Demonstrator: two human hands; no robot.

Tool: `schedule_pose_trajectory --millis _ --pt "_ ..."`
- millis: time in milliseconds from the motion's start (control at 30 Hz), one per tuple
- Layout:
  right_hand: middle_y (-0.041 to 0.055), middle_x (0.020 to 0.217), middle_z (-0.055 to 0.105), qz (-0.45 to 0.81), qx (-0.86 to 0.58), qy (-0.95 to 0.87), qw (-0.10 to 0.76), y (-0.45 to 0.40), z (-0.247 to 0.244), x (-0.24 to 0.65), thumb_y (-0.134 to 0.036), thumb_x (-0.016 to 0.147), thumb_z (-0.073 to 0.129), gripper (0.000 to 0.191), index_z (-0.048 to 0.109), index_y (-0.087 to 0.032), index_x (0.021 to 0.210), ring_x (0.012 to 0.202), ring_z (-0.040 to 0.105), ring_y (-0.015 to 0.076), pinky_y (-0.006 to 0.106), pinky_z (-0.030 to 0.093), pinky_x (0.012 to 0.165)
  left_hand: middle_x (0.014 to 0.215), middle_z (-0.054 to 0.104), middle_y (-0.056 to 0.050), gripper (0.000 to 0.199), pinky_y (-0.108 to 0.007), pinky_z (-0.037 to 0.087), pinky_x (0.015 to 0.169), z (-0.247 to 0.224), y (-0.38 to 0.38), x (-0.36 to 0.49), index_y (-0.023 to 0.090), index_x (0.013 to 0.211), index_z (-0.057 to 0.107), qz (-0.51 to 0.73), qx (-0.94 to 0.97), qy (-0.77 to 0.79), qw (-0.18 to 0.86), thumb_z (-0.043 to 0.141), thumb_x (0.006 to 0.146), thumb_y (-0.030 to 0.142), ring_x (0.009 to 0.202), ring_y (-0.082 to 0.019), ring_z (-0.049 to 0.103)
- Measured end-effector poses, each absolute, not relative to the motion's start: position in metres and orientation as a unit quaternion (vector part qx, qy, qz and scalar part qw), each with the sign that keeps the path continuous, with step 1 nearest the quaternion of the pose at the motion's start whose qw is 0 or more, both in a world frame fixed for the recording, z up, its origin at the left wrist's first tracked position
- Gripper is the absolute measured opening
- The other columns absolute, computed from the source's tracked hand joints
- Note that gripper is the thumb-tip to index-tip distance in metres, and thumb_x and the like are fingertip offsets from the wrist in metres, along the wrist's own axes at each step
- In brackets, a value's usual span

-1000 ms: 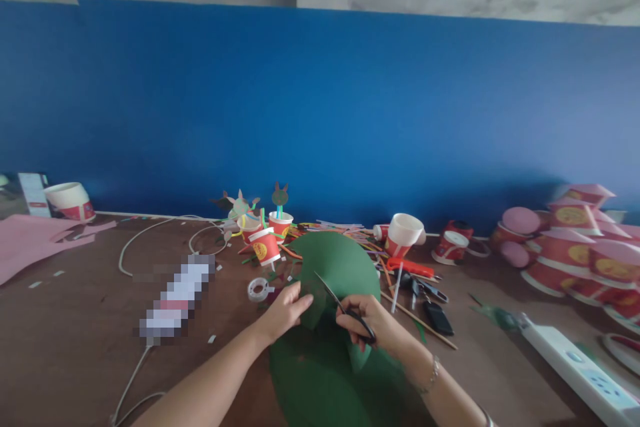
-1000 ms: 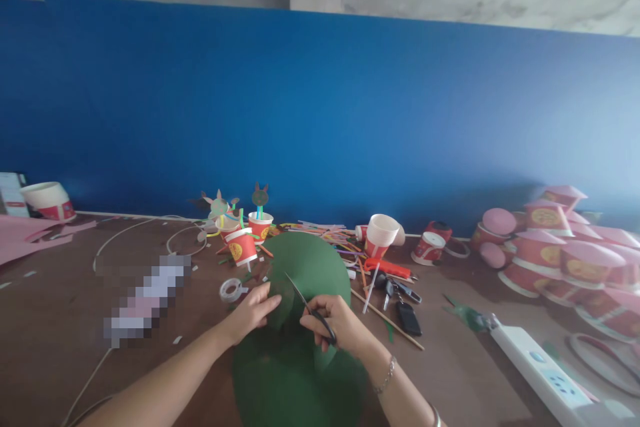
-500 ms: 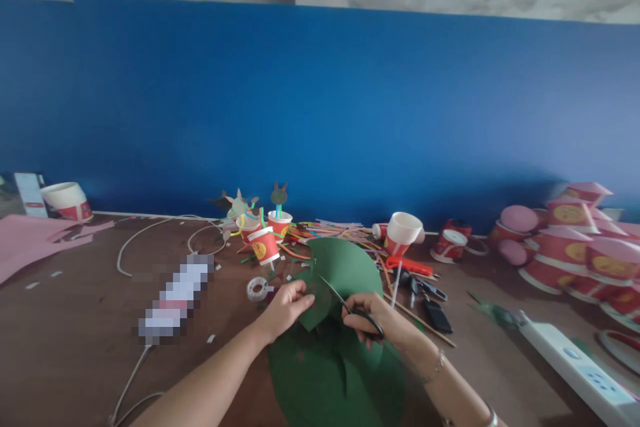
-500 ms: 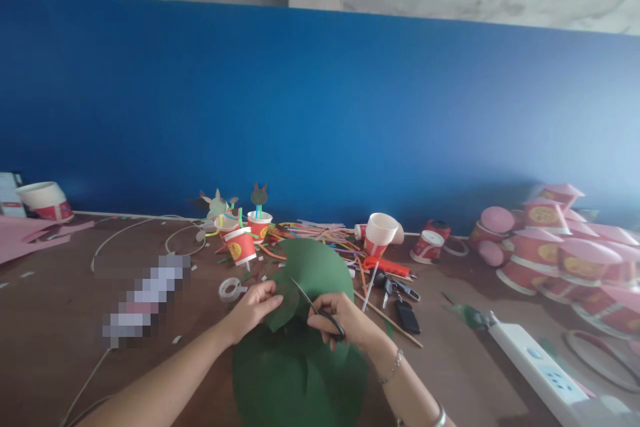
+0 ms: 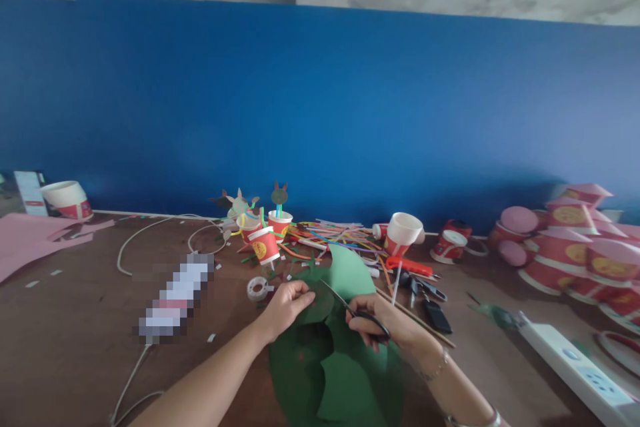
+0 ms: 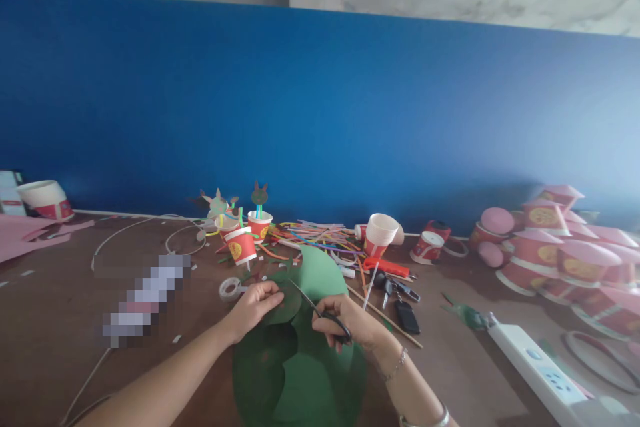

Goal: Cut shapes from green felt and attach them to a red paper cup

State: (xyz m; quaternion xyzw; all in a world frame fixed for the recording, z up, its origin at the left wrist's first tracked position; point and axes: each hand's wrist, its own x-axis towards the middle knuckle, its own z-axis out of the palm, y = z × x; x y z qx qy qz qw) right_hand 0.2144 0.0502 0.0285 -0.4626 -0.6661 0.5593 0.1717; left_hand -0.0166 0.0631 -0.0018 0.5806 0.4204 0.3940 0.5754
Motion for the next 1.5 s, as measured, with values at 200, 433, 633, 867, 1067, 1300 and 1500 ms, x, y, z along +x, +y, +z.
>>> schedule_pose_trajectory --millis 200,433,633,867,1067,1300,1500 --pt "-0.0059 0.041 0.051 0.547 -0.474 -0.671 0.16 0.05 0.032 0.217 -0.033 0.073 0.058 0.018 0.057 -0.015 0.069 0.032 0.041 0.0054 0.016 0.034 0.034 0.058 0.051 0.002 0.032 -0.022 0.028 0.053 -0.004 0.064 -0.017 0.015 0.066 0.053 0.391 0.563 0.434 0.585 0.061 0.07 0.045 0.055 -0.011 0.042" --pt "-0.0045 0.046 0.054 0.568 -0.463 -0.663 0.15 0.052 0.025 0.215 -0.032 0.072 0.059 0.018 0.059 -0.014 0.077 0.035 0.047 0.0056 0.013 0.028 0.032 0.057 0.053 0.002 0.031 -0.023 0.029 0.053 -0.004 0.065 -0.018 0.014 0.065 0.056 0.37 0.596 0.423 0.574 0.062 0.069 0.044 0.054 -0.01 0.042" --pt "-0.0057 0.043 0.051 0.555 -0.465 -0.676 0.135 0.052 0.028 0.214 -0.03 0.073 0.058 0.015 0.058 -0.015 0.072 0.034 0.044 0.0051 0.014 0.033 0.033 0.062 0.06 -0.001 0.029 -0.023 0.034 0.058 -0.002 0.064 -0.018 0.012 0.068 0.06 0.366 0.59 0.418 0.586 0.063 0.07 0.041 0.058 -0.012 0.049" --pt "-0.0064 0.042 0.049 0.536 -0.471 -0.689 0.129 0.054 0.029 0.222 -0.032 0.072 0.06 0.018 0.058 -0.015 0.069 0.033 0.043 0.0053 0.015 0.036 0.034 0.066 0.062 -0.002 0.026 -0.023 0.038 0.061 -0.002 0.064 -0.017 0.012 0.072 0.06 0.384 0.583 0.413 0.585 0.063 0.072 0.038 0.063 -0.013 0.053" --pt "-0.0025 0.051 0.058 0.528 -0.506 -0.634 0.253 0.058 0.015 0.211 -0.039 0.073 0.061 0.026 0.055 -0.015 0.082 0.04 0.052 0.0095 0.015 0.028 0.032 0.065 0.057 0.005 0.026 -0.018 0.028 0.035 -0.002 0.062 -0.017 0.018 0.082 0.052 0.386 0.539 0.463 0.589 0.058 0.073 0.041 0.037 -0.005 0.039" --pt "-0.0034 0.065 0.06 0.582 -0.436 -0.506 0.464 0.053 0.011 0.164 -0.031 0.056 0.077 0.041 0.052 -0.018 0.087 0.057 0.055 0.0104 0.019 0.04 0.049 0.055 0.054 0.005 0.027 -0.018 0.036 0.033 -0.006 0.058 -0.004 0.018 0.077 0.047 0.405 0.537 0.411 0.615 0.058 0.074 0.042 0.037 -0.01 0.05" --pt "-0.0052 0.055 0.054 0.576 -0.427 -0.483 0.502 0.067 0.016 0.147 -0.034 0.056 0.076 0.04 0.05 -0.017 0.081 0.045 0.049 0.0093 0.019 0.036 0.041 0.058 0.058 0.001 0.027 -0.019 0.037 0.038 -0.003 0.06 0.006 0.014 0.077 0.057 0.434 0.516 0.434 0.597 0.064 0.068 0.039 0.045 -0.012 0.054"
